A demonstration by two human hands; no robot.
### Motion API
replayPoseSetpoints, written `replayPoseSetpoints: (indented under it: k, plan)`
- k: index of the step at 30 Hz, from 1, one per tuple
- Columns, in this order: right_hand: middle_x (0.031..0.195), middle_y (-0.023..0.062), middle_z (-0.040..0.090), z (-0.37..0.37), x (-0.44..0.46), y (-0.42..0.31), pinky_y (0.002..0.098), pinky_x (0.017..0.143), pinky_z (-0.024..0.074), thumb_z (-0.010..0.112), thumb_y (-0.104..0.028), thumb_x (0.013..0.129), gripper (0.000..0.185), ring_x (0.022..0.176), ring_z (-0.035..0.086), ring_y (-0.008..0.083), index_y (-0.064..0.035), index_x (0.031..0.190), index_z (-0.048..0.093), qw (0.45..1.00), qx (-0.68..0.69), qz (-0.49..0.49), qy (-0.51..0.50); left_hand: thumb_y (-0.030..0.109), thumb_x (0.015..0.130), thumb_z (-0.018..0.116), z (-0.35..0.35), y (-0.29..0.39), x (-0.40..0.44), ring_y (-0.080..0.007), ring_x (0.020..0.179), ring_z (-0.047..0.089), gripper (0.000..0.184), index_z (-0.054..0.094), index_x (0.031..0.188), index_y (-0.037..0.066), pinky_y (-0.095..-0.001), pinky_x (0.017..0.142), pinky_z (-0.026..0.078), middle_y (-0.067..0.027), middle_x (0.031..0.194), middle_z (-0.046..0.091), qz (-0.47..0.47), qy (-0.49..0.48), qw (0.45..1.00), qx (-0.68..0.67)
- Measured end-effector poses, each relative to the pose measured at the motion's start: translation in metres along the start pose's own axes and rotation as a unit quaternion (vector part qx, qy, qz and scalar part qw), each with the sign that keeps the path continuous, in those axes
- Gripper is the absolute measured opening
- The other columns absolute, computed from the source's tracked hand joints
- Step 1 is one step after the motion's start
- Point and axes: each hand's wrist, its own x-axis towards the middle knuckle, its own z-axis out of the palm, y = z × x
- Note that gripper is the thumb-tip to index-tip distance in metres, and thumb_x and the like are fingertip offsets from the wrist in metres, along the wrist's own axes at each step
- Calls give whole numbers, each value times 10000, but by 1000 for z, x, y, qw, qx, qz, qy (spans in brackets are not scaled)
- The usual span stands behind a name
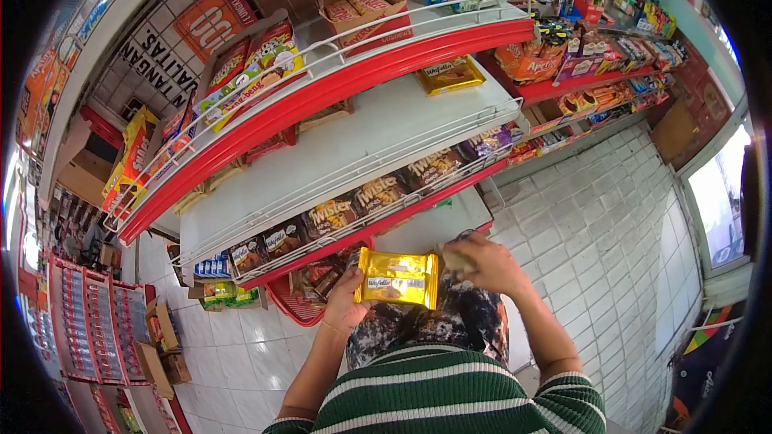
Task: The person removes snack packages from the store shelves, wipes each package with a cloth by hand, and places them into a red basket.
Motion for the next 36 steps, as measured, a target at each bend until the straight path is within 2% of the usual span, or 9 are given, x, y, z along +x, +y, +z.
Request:
replayPoseSetpoints:
  k: [1,4,7,9,15,19,23,27,36]
  plan:
    - [942,137,524,3,2,-2,389,734,467,668,-138,643,533,836,560,316,-163,1150,507,1000,-2,2,-1,136,895,421,5,-3,-3,-293,903,578,121,448,961,39,-422,743,501,-154,1016,555,28,-9,1000,-3]
    - [962,155,536,36,19,-23,317,786,419,641,-142,713,465,901,543,256,-24,1139,500,920,297,9,254,128,898,412,20,-16,-10,-291,916,574,83,432,955,72,-431,760,494,-139,1024,552,52,-30,998,-11]
    - [885,130,478,60,26,-76,339,724,451,613,-154,737,390,820,539,291,-131,1120,545,951,225,-8,210,124,902,405,25,-26,-9,-274,939,565,113,432,1011,110,-437,770,491,-103,1071,535,35,-74,997,-9]
    - [896,121,462,94,34,-77,349,574,472,633,-209,736,350,718,549,286,-190,1081,576,975,114,-51,184,131,908,397,34,-31,-10,-263,959,554,156,429,1060,115,-461,759,495,-89,1097,517,79,24,996,-45]
    - [841,60,498,115,47,-63,317,530,470,633,-207,712,290,676,558,223,-219,1002,621,975,53,-54,207,136,911,385,-6,-26,-37,-290,977,544,220,411,1124,84,-507,781,484,-119,1105,506,113,13,991,-67]
    - [834,82,496,129,48,-28,348,584,478,652,-222,713,266,716,564,253,-216,978,629,981,87,13,171,235,910,371,-66,-11,-57,-392,1090,456,372,338,1221,33,-584,861,395,-190,1226,430,140,32,978,-154]
    - [905,112,552,122,41,0,363,697,460,664,-222,712,292,822,566,304,-117,982,624,974,161,67,145,295,922,185,-160,3,-60,-402,1120,424,444,294,1274,46,-604,902,337,-200,1266,395,175,227,934,-215]
    - [926,128,563,128,43,15,366,719,456,668,-204,709,304,847,568,307,-80,982,617,965,212,97,122,295,897,205,-250,1,-16,-408,1115,424,450,320,1283,95,-596,906,331,-184,1263,410,171,199,939,-221]
    - [885,141,555,110,31,7,368,690,455,675,-204,695,330,804,562,322,-101,1000,604,974,168,85,128,203,885,350,-206,0,67,-315,987,523,283,479,1121,117,-533,779,437,-122,1137,515,163,329,930,-15]
